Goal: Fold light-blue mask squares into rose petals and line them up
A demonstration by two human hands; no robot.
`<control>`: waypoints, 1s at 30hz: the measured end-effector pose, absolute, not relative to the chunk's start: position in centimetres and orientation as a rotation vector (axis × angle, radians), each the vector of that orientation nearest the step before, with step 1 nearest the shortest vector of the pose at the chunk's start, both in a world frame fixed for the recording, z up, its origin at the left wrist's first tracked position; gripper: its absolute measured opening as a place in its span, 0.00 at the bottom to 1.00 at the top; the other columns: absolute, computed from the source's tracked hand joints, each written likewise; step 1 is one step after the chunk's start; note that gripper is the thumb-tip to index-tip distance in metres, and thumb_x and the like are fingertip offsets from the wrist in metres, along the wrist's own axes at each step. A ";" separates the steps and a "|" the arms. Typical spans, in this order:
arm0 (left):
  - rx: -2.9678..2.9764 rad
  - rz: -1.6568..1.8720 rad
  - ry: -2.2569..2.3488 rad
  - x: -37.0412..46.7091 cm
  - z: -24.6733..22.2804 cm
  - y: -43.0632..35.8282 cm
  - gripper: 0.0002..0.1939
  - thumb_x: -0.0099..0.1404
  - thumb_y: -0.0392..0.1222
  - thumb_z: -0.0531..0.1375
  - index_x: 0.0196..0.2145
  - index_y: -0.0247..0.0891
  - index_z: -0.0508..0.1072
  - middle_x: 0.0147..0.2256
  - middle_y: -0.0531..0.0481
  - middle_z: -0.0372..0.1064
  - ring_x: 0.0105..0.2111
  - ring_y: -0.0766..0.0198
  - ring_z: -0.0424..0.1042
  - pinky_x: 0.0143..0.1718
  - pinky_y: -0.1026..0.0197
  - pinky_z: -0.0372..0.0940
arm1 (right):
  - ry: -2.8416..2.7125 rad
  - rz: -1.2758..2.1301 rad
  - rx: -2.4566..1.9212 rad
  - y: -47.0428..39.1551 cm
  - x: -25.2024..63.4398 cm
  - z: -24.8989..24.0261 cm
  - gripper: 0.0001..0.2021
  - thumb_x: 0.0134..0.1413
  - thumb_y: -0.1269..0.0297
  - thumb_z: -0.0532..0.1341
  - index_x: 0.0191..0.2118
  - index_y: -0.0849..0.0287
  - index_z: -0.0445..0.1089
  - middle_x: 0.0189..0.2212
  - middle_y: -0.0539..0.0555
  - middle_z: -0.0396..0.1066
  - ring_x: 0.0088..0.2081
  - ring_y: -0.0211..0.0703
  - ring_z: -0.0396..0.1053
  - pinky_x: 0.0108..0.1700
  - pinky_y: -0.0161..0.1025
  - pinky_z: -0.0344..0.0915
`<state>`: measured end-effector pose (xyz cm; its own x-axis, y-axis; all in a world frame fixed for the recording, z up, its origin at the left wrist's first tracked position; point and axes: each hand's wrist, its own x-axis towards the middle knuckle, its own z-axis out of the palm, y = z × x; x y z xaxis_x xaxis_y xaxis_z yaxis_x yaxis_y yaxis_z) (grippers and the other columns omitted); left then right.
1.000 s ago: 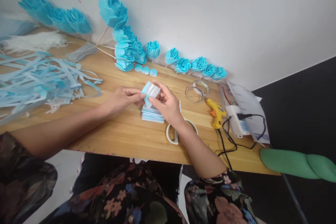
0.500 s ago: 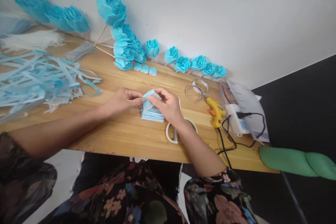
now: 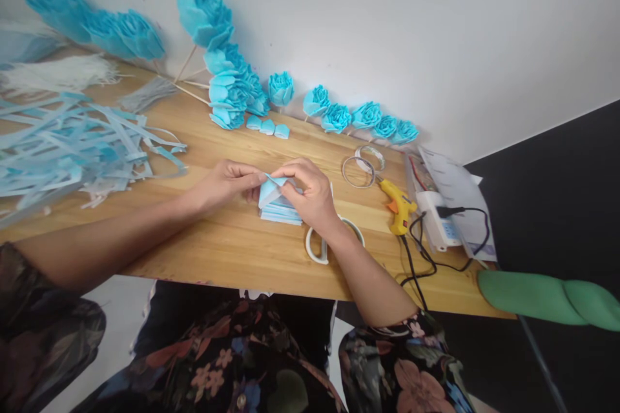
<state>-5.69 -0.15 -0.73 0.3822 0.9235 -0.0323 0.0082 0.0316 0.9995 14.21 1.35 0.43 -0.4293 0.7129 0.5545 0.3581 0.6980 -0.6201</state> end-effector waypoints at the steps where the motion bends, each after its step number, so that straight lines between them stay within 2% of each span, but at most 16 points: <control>1: 1.350 0.897 0.925 -5.7 -0.8 -0.1 0.17 0.66 0.45 0.59 0.23 0.33 0.74 0.20 0.52 0.68 0.21 0.71 0.64 0.25 0.68 0.60 | -2.056 0.518 -0.814 1.4 14.2 0.4 0.11 0.53 0.77 0.61 0.36 0.53 0.75 0.35 0.50 0.75 0.39 0.42 0.73 0.44 0.42 0.69; 15: 1.379 0.929 0.880 -5.6 -0.9 -0.1 0.20 0.66 0.52 0.60 0.24 0.33 0.73 0.20 0.53 0.67 0.22 0.71 0.64 0.26 0.68 0.60 | -2.068 0.530 -0.860 1.4 14.3 0.2 0.13 0.55 0.74 0.58 0.39 0.51 0.76 0.37 0.50 0.76 0.40 0.42 0.73 0.45 0.44 0.70; 20: 1.369 0.986 0.919 -5.7 -0.8 -0.2 0.19 0.66 0.49 0.59 0.23 0.33 0.72 0.19 0.53 0.66 0.21 0.71 0.63 0.25 0.68 0.59 | -2.114 0.662 -0.807 1.1 14.5 1.0 0.10 0.61 0.66 0.58 0.43 0.52 0.76 0.40 0.52 0.76 0.44 0.43 0.73 0.49 0.45 0.69; 23: 1.372 1.010 0.949 -5.6 -0.8 -0.2 0.18 0.65 0.47 0.59 0.22 0.33 0.71 0.19 0.53 0.65 0.21 0.71 0.63 0.25 0.67 0.59 | -2.084 0.785 -0.830 0.9 14.6 1.2 0.12 0.64 0.59 0.56 0.46 0.52 0.75 0.43 0.53 0.76 0.46 0.44 0.72 0.51 0.46 0.68; 26: 1.373 1.020 0.982 -5.6 -0.6 -0.2 0.17 0.65 0.46 0.59 0.22 0.33 0.71 0.18 0.53 0.65 0.21 0.71 0.63 0.25 0.67 0.59 | -1.946 0.900 -0.960 0.9 14.6 0.9 0.15 0.63 0.52 0.57 0.49 0.52 0.73 0.41 0.52 0.75 0.41 0.42 0.72 0.46 0.42 0.69; 30: 1.407 1.028 0.996 -5.5 -0.4 -0.3 0.17 0.64 0.46 0.59 0.21 0.34 0.70 0.18 0.53 0.65 0.21 0.71 0.62 0.25 0.67 0.59 | -1.847 1.065 -1.009 1.0 14.4 0.5 0.18 0.60 0.51 0.61 0.52 0.52 0.70 0.33 0.48 0.71 0.34 0.38 0.69 0.38 0.38 0.67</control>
